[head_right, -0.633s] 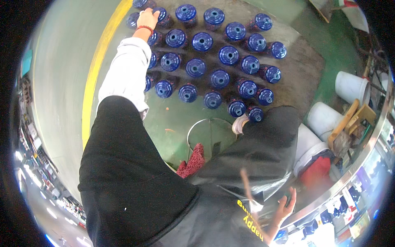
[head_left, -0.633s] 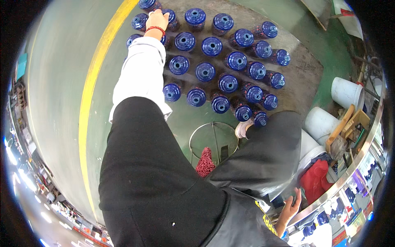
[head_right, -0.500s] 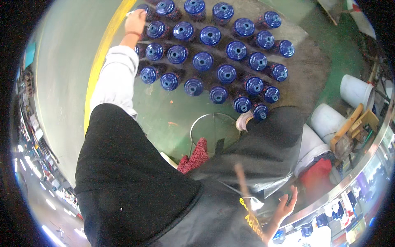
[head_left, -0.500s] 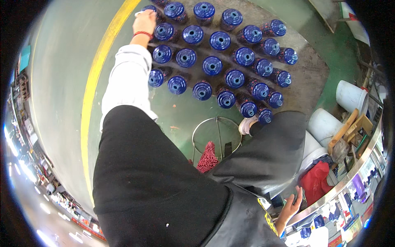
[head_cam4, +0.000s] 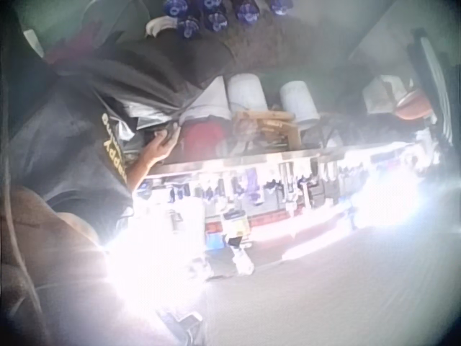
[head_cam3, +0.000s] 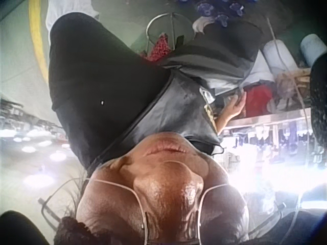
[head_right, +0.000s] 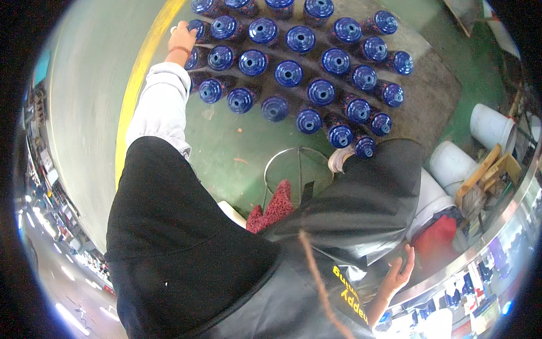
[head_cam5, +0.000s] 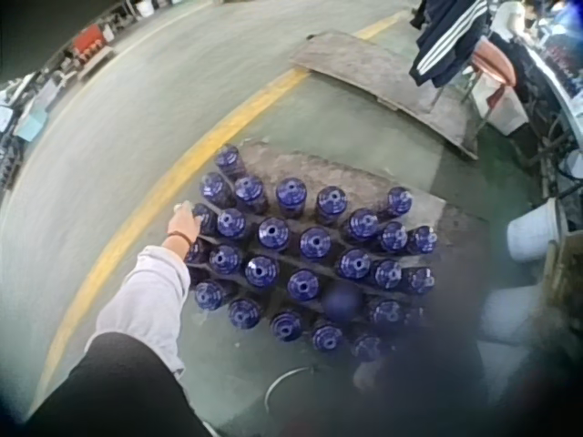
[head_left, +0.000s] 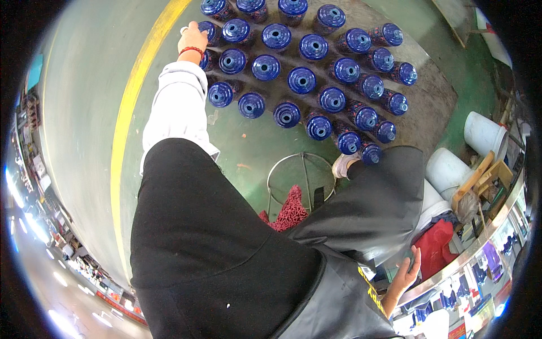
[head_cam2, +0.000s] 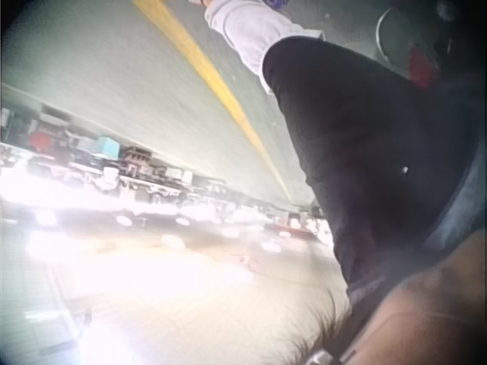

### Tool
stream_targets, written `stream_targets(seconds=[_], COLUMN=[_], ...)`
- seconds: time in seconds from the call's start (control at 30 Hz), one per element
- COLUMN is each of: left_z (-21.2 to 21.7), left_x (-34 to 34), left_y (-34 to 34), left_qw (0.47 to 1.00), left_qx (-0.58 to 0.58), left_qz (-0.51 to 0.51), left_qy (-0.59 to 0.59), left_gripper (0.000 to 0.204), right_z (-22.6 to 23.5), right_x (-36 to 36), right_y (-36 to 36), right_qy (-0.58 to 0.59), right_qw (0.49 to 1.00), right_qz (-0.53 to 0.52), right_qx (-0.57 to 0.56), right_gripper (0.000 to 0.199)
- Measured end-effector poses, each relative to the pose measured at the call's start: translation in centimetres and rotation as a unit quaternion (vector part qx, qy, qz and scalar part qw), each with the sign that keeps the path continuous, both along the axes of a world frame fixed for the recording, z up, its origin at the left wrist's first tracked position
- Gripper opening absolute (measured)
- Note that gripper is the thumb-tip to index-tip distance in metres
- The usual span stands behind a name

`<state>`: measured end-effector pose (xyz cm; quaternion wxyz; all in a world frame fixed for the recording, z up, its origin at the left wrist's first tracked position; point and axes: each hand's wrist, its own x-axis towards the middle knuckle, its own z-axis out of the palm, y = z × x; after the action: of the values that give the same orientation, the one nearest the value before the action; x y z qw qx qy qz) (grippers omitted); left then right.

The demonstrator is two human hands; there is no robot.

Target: The person picks up a blue patterned vase, places it on a blue stand, and wipes its surface with a green cloth. They rotate the vase to clean different sides, then return it to the floor among other vases and repeat the process with additional vases.

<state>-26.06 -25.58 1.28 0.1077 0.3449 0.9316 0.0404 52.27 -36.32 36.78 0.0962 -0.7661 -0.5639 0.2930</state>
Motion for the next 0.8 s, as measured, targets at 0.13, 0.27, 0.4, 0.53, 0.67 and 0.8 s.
stream_targets(seconds=[0.13, 0.27, 0.4, 0.53, 0.67, 0.8], left_z=[0.1, 1.6, 7.7, 17.9, 29.0, 37.1], left_x=[-0.4, -0.7, -0.5, 2.2, 8.2, 15.9], left_y=[0.7, 0.1, -1.8, -3.6, -5.4, -8.0], left_qw=[1.000, 0.999, 0.996, 0.972, 0.923, 0.912], left_qx=[-0.014, 0.011, 0.045, 0.120, 0.240, 0.345], left_qz=[-0.004, -0.001, -0.052, -0.180, -0.283, -0.216], left_qy=[0.014, 0.031, 0.054, 0.093, 0.101, -0.048], left_gripper=[0.038, 0.040, 0.039, 0.031, 0.024, 0.020], right_z=[-0.3, -0.8, -0.7, -1.6, -3.8, -4.6], right_x=[-0.1, -0.1, -1.4, -4.8, -11.2, -19.6], right_y=[-0.5, 0.3, 3.0, 6.8, 10.1, 11.8], right_qy=[0.002, 0.002, 0.050, 0.123, 0.290, 0.390], right_qw=[1.000, 1.000, 0.999, 0.988, 0.938, 0.885], right_qz=[-0.022, -0.001, -0.017, 0.091, 0.191, 0.249], right_qx=[-0.012, 0.004, -0.005, 0.025, 0.015, -0.058], right_gripper=[0.045, 0.045, 0.041, 0.037, 0.035, 0.047])
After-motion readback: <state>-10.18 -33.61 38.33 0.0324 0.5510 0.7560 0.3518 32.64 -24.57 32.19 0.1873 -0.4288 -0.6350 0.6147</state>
